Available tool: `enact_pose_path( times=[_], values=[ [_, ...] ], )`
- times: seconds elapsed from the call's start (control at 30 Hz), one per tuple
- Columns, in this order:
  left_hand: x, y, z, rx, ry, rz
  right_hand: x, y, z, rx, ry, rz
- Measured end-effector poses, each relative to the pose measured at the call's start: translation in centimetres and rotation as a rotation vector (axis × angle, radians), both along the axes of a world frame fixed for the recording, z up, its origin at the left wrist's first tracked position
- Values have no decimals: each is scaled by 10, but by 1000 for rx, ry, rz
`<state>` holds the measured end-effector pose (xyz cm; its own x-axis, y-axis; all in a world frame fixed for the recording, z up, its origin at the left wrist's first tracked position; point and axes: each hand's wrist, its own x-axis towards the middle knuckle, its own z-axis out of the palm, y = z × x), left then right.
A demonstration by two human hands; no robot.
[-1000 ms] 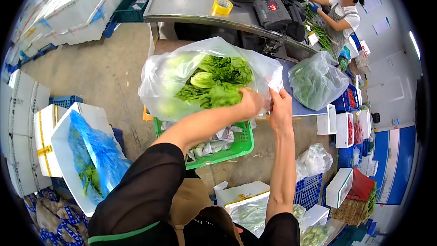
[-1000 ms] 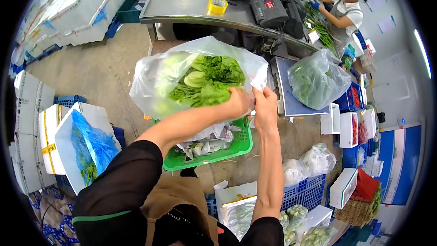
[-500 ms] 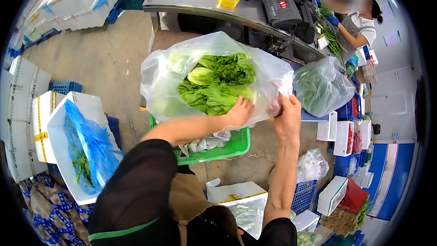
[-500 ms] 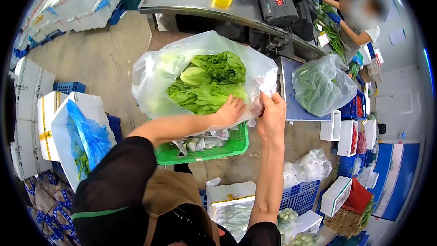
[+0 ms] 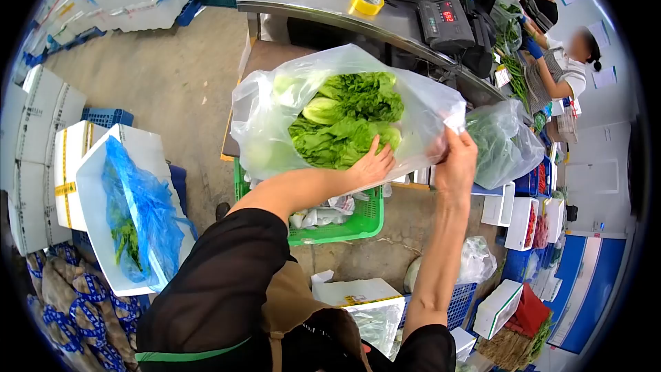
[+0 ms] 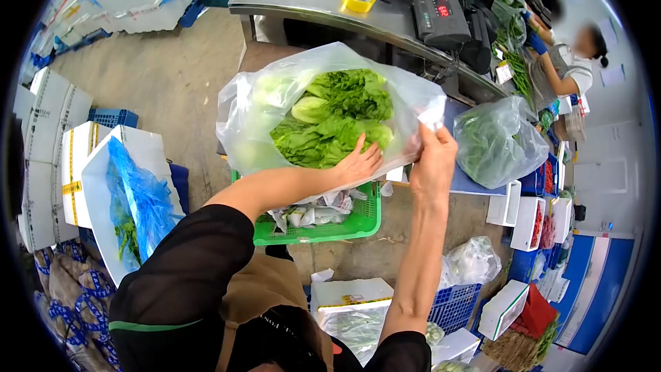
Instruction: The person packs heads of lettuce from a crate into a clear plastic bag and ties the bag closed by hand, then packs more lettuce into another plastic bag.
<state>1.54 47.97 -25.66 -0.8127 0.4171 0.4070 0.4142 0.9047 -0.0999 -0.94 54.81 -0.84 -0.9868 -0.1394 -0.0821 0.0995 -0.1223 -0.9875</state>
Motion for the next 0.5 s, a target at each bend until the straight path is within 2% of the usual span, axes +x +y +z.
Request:
enact_pose_path(
  times=[0.13, 0.17, 0.27, 0.33, 0.37, 0.4, 0.43, 0.47, 0.5],
  values=[
    [10, -9, -25, -45, 87, -76, 12, 9, -14, 85, -37, 36],
    [10, -6, -27, -104, 74, -58, 10, 18, -27, 101, -44, 90],
    [11, 6, -39, -230, 34, -7, 10, 28, -37, 153, -25, 49],
    [-4, 15, -74, -85, 12, -73, 5, 36, -30, 77, -39, -6],
    [2, 5, -32, 51, -190, -126, 5, 39, -25, 96, -51, -18],
    [-4, 9, -44, 135, -91, -158, 3, 44, -28, 132, -17, 39],
    [3, -8, -15, 80, -240, -242, -3, 53, -39, 160, 32, 128],
    [17, -16, -8, 210, -207, -219, -2, 53, -41, 170, 16, 206],
    [30, -30, 3, 120, -158, -286, 6, 38, -41, 213, 23, 174]
  ],
)
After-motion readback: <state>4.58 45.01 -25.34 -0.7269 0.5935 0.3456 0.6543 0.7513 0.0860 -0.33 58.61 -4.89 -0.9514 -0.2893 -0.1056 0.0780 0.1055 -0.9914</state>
